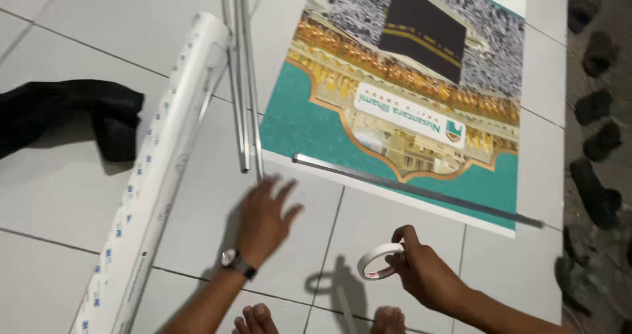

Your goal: The person aligns a large printed banner on the floor, positions metal rails, and applies double-sided adhesive tape along the bottom edge with the help of another person.

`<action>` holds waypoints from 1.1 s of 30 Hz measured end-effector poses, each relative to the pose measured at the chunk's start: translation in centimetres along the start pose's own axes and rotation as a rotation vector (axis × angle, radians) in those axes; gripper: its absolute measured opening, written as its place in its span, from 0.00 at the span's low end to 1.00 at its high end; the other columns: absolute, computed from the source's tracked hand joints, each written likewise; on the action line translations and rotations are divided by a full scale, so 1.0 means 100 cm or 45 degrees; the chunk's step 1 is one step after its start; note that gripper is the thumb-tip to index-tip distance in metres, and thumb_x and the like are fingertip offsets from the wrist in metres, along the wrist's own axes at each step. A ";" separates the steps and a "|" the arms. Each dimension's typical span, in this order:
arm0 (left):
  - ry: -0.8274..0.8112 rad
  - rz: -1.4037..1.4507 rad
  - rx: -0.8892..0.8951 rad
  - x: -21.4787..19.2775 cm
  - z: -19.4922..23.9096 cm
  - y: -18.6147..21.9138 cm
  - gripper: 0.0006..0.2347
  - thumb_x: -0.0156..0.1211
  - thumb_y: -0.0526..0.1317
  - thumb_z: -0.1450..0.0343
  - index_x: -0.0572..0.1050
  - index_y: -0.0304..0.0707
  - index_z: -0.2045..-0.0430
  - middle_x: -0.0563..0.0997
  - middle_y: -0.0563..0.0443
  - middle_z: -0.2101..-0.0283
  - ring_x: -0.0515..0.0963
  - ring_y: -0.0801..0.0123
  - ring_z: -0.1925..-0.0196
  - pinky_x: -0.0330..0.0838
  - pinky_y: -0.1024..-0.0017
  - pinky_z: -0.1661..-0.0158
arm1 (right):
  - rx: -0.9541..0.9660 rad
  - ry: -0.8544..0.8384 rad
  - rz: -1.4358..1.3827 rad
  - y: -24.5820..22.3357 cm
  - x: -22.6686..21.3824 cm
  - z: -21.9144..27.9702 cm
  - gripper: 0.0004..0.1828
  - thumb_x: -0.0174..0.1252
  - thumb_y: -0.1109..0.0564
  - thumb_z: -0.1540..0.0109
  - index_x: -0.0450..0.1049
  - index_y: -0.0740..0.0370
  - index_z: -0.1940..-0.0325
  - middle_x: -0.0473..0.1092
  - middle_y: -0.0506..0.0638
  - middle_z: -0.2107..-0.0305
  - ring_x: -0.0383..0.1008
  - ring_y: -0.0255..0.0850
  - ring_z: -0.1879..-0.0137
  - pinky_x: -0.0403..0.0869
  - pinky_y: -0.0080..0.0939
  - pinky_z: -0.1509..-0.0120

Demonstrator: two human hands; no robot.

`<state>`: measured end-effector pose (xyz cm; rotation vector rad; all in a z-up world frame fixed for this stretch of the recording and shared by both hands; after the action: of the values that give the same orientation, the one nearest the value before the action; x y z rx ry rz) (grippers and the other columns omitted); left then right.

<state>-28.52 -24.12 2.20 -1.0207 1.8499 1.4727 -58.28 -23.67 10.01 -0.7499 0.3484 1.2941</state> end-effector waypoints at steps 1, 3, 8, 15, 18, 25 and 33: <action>-0.028 0.023 0.029 0.005 -0.006 -0.014 0.21 0.59 0.52 0.28 0.73 0.49 0.41 0.74 0.39 0.37 0.72 0.45 0.36 0.64 0.49 0.40 | 0.039 0.009 -0.024 0.009 -0.002 0.010 0.13 0.51 0.51 0.32 0.56 0.52 0.49 0.81 0.50 0.77 0.73 0.45 0.73 0.71 0.44 0.64; -0.179 -0.566 -0.145 0.027 -0.024 -0.058 0.26 0.52 0.62 0.31 0.70 0.63 0.37 0.59 0.44 0.24 0.55 0.43 0.23 0.55 0.34 0.38 | 0.363 -0.127 0.001 0.042 0.002 0.028 0.15 0.51 0.49 0.30 0.55 0.53 0.45 0.76 0.52 0.75 0.66 0.46 0.69 0.64 0.46 0.60; -0.026 -0.560 0.068 0.024 -0.020 -0.098 0.20 0.53 0.46 0.27 0.75 0.42 0.41 0.69 0.42 0.28 0.67 0.39 0.28 0.67 0.49 0.37 | 0.584 -0.009 -0.338 0.120 0.030 0.033 0.15 0.49 0.47 0.30 0.60 0.47 0.41 0.78 0.54 0.71 0.65 0.43 0.73 0.70 0.42 0.67; -0.053 -0.711 -0.127 0.006 -0.022 -0.151 0.24 0.52 0.25 0.32 0.72 0.39 0.38 0.66 0.43 0.26 0.60 0.49 0.23 0.59 0.56 0.29 | 0.625 0.278 -0.633 0.148 0.063 -0.017 0.22 0.49 0.46 0.31 0.70 0.46 0.33 0.78 0.56 0.77 0.75 0.43 0.74 0.75 0.41 0.61; -0.059 -0.680 -0.219 -0.002 -0.030 -0.145 0.19 0.50 0.26 0.30 0.74 0.34 0.44 0.65 0.40 0.27 0.58 0.43 0.23 0.63 0.51 0.34 | 0.461 0.191 -0.623 0.129 0.069 -0.042 0.22 0.49 0.45 0.32 0.72 0.42 0.34 0.76 0.53 0.79 0.73 0.40 0.75 0.76 0.40 0.62; -0.704 0.080 0.083 0.042 -0.065 -0.069 0.16 0.45 0.37 0.24 0.74 0.38 0.43 0.81 0.45 0.44 0.78 0.51 0.43 0.71 0.56 0.44 | 0.217 -0.160 -0.153 0.115 0.058 -0.070 0.40 0.49 0.50 0.33 0.43 0.36 0.19 0.79 0.46 0.67 0.74 0.44 0.58 0.69 0.40 0.48; -1.118 -0.600 0.605 0.080 -0.106 0.002 0.11 0.55 0.39 0.28 0.73 0.42 0.52 0.81 0.47 0.58 0.84 0.54 0.56 0.79 0.55 0.59 | -0.023 0.499 0.297 0.219 -0.064 -0.092 0.21 0.48 0.62 0.33 0.73 0.60 0.36 0.72 0.61 0.42 0.71 0.56 0.32 0.77 0.53 0.35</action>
<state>-32.76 -36.15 -1.57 -0.4095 1.1203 0.8973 -79.15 -32.75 0.72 -1.0029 0.7587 1.3651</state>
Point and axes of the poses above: each hand's wrist, its own z-axis away from the middle knuckle, its own x-axis out of the palm, y = z × x, the point moved 7 cm from there along -z, towards the middle knuckle
